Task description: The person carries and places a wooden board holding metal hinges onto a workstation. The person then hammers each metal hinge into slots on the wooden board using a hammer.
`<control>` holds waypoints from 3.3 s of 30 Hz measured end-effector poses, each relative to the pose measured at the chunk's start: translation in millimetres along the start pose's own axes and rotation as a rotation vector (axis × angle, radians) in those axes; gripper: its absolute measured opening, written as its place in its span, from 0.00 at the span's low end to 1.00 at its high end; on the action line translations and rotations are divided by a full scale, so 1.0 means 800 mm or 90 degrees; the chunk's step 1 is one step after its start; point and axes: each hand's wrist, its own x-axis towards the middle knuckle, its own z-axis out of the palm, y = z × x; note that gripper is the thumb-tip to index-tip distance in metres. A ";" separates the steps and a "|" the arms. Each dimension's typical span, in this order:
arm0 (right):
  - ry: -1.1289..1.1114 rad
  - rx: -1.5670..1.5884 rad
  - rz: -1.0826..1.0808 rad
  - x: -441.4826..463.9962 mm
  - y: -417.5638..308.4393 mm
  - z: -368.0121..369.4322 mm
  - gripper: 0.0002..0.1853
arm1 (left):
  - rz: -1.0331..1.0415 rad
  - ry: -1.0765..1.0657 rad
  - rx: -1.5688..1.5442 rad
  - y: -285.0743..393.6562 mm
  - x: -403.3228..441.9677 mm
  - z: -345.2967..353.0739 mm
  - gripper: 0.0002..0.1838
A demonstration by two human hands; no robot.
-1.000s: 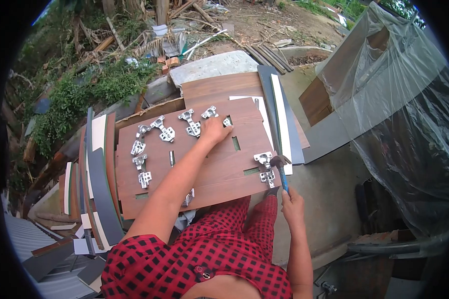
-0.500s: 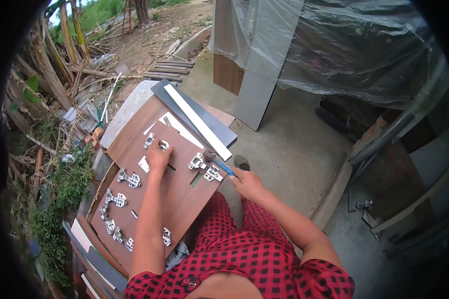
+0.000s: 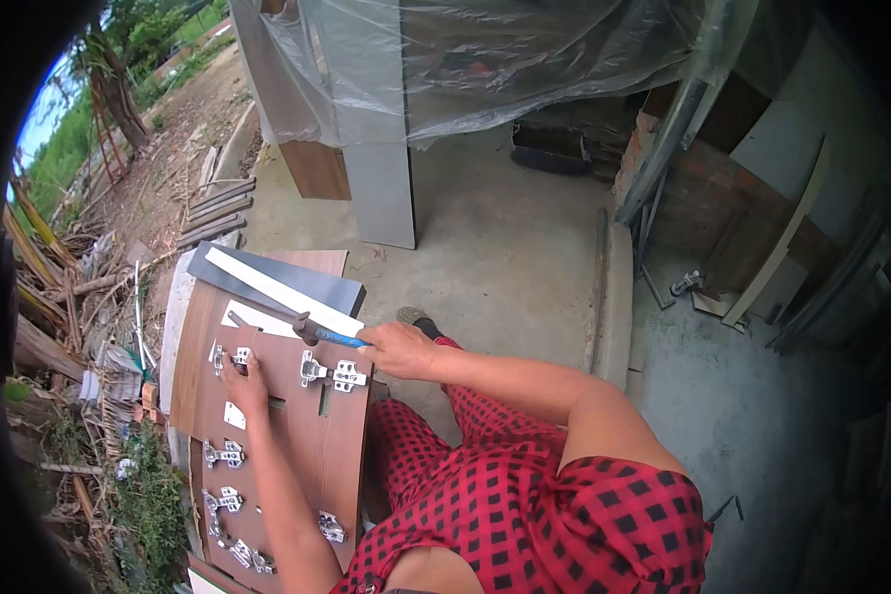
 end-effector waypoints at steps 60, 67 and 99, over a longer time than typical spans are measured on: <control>-0.407 0.612 -0.913 -0.142 -0.229 -0.196 0.09 | 0.552 -0.441 -1.096 0.354 -0.164 -0.337 0.07; -0.380 0.749 -0.868 -0.149 -0.214 -0.197 0.07 | 0.667 -0.371 -0.935 0.397 -0.173 -0.349 0.07; -0.942 1.210 -0.660 -0.091 -0.241 -0.117 0.04 | 0.673 0.467 -0.227 0.444 -0.364 -0.465 0.08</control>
